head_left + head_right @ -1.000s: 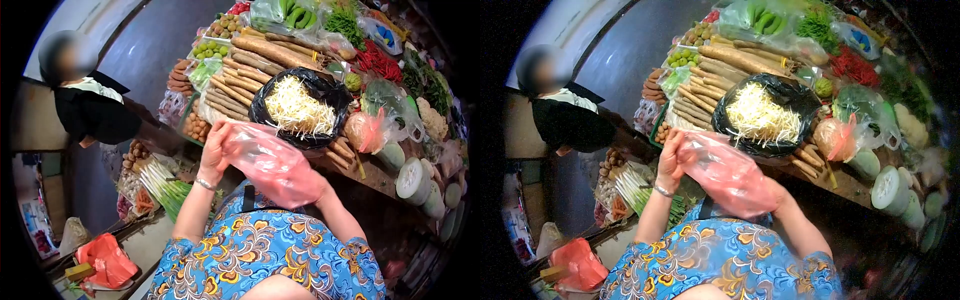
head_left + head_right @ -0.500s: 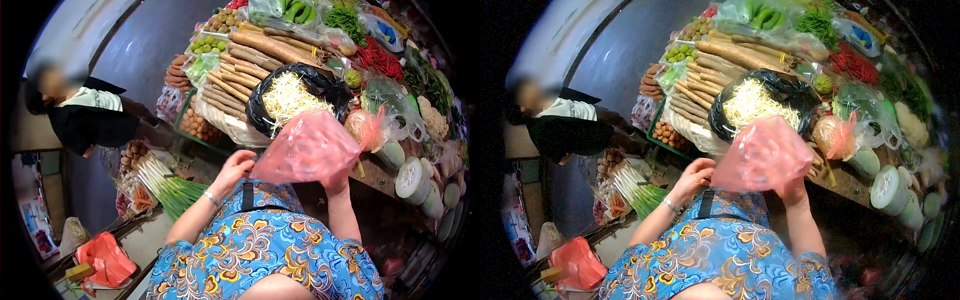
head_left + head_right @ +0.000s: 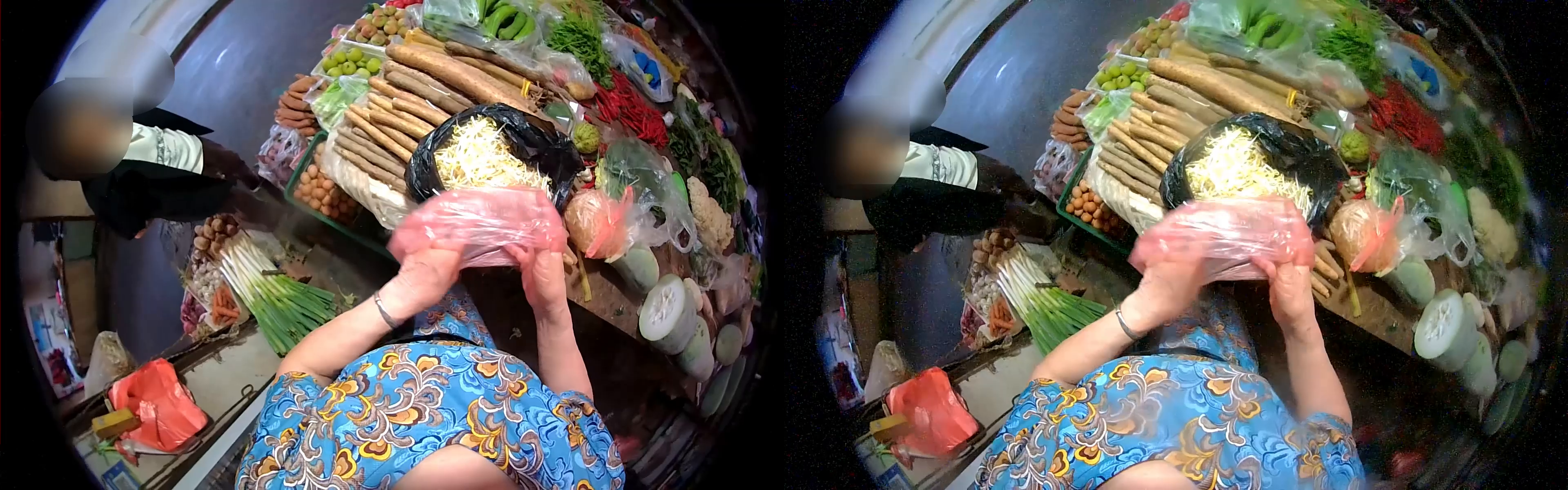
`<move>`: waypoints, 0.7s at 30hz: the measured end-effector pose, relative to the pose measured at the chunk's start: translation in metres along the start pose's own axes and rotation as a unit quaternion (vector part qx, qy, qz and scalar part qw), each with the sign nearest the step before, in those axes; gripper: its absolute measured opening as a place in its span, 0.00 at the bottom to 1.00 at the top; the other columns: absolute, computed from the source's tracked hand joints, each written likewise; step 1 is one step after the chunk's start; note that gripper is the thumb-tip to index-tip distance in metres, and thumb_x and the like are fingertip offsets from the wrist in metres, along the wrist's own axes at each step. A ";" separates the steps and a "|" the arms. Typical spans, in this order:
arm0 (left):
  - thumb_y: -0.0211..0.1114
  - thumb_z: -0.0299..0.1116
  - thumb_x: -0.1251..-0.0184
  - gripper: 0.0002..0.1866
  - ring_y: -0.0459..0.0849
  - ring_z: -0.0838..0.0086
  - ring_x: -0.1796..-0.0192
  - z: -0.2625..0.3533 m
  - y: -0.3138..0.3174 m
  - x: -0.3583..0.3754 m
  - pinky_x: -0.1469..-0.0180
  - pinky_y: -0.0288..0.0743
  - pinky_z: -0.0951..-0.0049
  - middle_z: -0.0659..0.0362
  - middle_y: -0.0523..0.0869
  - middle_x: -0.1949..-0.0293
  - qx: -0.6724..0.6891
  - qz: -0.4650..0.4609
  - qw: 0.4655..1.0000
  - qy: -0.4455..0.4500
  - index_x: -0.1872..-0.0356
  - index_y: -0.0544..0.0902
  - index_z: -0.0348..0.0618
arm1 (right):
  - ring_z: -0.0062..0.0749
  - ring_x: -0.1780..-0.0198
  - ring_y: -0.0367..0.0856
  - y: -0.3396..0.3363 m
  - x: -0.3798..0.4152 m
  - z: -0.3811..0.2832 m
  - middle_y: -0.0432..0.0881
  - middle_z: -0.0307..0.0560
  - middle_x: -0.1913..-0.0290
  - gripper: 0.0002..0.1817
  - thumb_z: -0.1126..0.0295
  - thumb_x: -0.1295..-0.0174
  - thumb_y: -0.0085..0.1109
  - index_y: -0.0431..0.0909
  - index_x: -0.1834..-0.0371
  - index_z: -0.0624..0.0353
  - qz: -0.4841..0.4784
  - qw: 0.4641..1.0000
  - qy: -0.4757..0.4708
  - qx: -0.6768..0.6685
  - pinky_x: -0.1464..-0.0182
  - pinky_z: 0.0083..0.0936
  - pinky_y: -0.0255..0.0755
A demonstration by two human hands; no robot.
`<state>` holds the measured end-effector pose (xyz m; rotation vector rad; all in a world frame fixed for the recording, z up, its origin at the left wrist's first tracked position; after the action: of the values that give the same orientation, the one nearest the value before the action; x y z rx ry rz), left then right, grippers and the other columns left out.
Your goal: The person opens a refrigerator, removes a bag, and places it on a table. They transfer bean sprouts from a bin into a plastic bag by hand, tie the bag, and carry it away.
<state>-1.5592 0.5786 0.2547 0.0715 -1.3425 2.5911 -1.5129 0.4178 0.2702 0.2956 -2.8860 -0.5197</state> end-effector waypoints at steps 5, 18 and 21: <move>0.67 0.35 0.44 0.19 0.85 0.55 0.66 -0.018 -0.016 -0.031 0.57 0.79 0.56 0.50 0.84 0.62 -0.087 0.185 0.975 0.091 0.53 0.81 0.39 | 0.22 0.57 0.79 -0.049 -0.013 -0.003 0.80 0.40 0.54 0.16 0.62 0.28 0.56 0.72 0.42 0.56 0.052 0.991 0.055 0.110 0.55 0.19 0.75; 0.69 0.37 0.43 0.15 0.86 0.56 0.63 -0.028 0.020 -0.068 0.59 0.79 0.59 0.48 0.86 0.69 0.002 0.168 0.986 -0.016 0.56 0.85 0.43 | 0.52 0.38 0.73 -0.002 -0.069 -0.050 0.75 0.59 0.40 0.26 0.77 0.46 0.65 0.73 0.42 0.66 -0.236 0.719 -0.201 0.622 0.33 0.40 0.65; 0.67 0.38 0.40 0.19 0.86 0.55 0.61 -0.047 0.032 -0.065 0.58 0.79 0.57 0.46 0.86 0.65 -0.014 0.145 0.988 -0.044 0.50 0.82 0.42 | 0.56 0.37 0.70 -0.020 -0.104 -0.036 0.70 0.62 0.38 0.42 0.79 0.58 0.72 0.66 0.35 0.64 -0.273 0.660 -0.240 0.657 0.34 0.43 0.65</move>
<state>-1.5001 0.5878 0.1925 -0.0158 -1.5213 2.8345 -1.4018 0.4114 0.2800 1.3708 -2.9250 1.8383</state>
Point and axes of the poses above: each hand's wrist, its own x-axis away from the middle knuckle, its own y-axis out of the palm, z = x × y, the point moved 8 cm from there along -x, towards the middle knuckle
